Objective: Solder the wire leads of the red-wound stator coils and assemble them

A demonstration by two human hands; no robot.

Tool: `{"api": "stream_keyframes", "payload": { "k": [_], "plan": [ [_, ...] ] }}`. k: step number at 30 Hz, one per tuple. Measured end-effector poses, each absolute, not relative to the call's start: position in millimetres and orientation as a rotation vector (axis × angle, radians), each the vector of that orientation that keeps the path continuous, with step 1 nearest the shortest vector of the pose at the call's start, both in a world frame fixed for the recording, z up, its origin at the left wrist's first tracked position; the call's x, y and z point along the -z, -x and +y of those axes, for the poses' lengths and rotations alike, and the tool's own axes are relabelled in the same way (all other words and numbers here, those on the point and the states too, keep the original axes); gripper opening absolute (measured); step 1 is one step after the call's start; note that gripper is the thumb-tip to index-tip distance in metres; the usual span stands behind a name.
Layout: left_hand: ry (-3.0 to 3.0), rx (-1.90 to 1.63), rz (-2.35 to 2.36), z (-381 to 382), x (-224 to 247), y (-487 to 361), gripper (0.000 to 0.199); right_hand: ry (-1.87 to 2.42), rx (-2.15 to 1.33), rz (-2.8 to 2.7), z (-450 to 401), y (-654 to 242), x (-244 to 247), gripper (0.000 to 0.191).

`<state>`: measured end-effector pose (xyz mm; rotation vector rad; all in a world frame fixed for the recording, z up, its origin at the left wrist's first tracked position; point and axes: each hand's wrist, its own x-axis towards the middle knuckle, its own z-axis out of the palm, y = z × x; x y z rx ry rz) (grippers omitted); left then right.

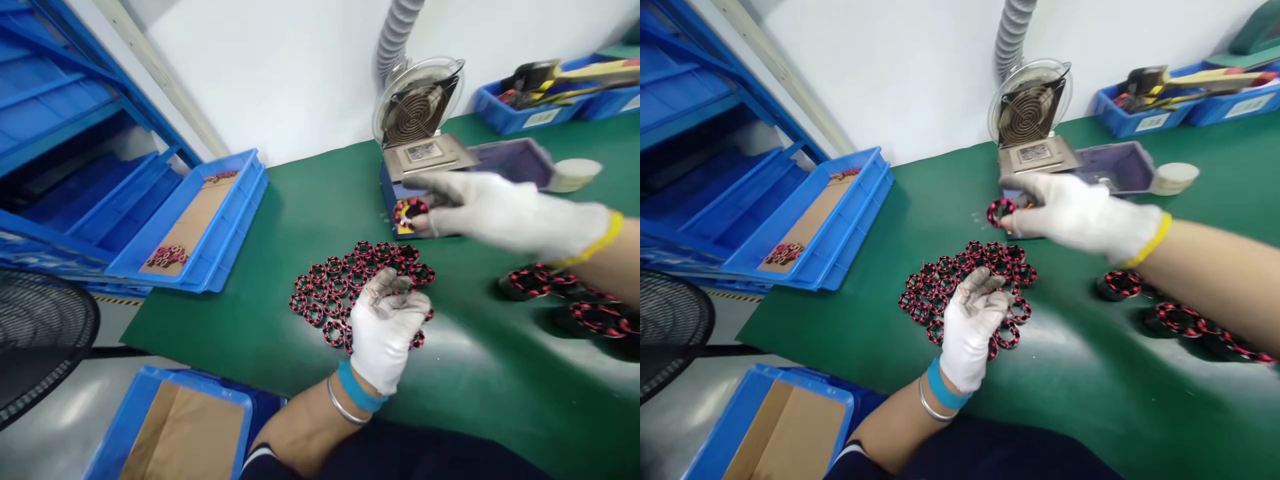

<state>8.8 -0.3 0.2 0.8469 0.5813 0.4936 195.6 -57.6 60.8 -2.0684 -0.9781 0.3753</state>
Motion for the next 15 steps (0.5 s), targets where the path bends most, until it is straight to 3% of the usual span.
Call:
{"api": "stream_keyframes", "payload": {
  "k": [7,13,15],
  "plan": [
    [-0.722,-0.623,0.664,5,8,-16,0.042,2.034,-0.621,-0.981,-79,-129,-19,0.079],
    [-0.798,-0.544,0.656,5,4,-14,0.045,1.715,-1.078,-0.66,-89,-138,-29,0.077],
    [-0.86,-0.53,0.625,2,1,-12,0.045,1.722,-1.09,-0.571,-85,-146,-37,0.073]
  ]
}}
